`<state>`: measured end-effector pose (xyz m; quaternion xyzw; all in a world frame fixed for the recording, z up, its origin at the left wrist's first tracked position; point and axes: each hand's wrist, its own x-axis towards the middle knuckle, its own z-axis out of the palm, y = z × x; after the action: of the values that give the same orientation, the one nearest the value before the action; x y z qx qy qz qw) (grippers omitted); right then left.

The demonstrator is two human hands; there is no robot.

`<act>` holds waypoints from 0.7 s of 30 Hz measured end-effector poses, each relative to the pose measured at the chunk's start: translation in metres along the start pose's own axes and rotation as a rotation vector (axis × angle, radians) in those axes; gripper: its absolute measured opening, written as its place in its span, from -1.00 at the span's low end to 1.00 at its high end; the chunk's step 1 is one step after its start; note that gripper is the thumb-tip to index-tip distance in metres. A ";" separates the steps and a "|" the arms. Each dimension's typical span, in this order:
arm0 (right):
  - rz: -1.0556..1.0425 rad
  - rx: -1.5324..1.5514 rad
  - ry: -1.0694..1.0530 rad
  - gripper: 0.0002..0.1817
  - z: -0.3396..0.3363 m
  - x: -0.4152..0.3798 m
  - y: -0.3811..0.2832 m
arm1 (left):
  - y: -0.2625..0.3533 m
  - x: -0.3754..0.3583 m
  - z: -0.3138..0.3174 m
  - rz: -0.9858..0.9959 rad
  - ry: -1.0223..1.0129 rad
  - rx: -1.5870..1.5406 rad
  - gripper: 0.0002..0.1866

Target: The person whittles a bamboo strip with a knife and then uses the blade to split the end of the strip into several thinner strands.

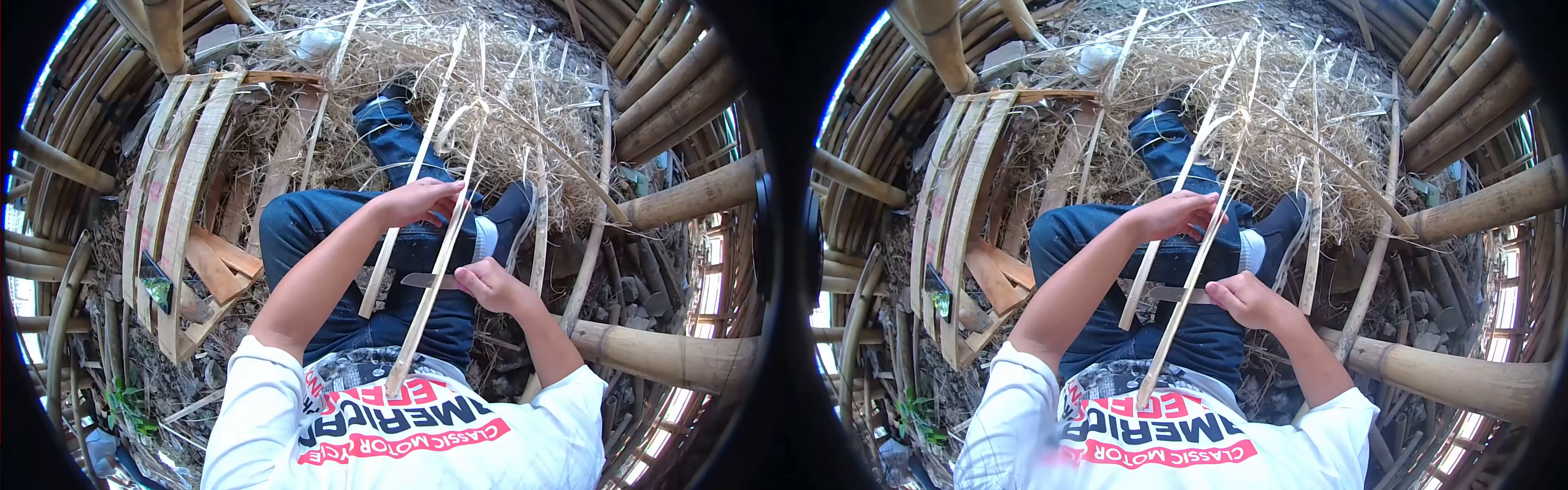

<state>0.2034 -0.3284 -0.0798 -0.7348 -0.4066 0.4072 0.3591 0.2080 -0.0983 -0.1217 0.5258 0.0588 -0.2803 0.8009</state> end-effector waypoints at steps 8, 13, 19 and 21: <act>-0.052 -0.106 0.079 -0.53 0.018 -0.002 0.000 | -0.022 0.004 -0.006 0.141 -0.020 0.025 -0.66; -0.127 -0.281 0.240 -0.59 0.031 -0.001 -0.002 | -0.027 -0.004 -0.006 0.168 0.059 -0.020 -0.64; -0.169 -0.328 0.357 -0.58 0.044 -0.001 0.001 | -0.023 -0.011 -0.012 0.160 0.078 0.041 -0.64; -0.179 -0.335 0.367 -0.57 0.044 0.000 0.002 | -0.019 -0.013 -0.013 0.149 0.067 0.041 -0.64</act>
<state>0.1642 -0.3210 -0.0997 -0.8068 -0.4595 0.1607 0.3349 0.1901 -0.0877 -0.1375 0.5542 0.0405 -0.2035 0.8061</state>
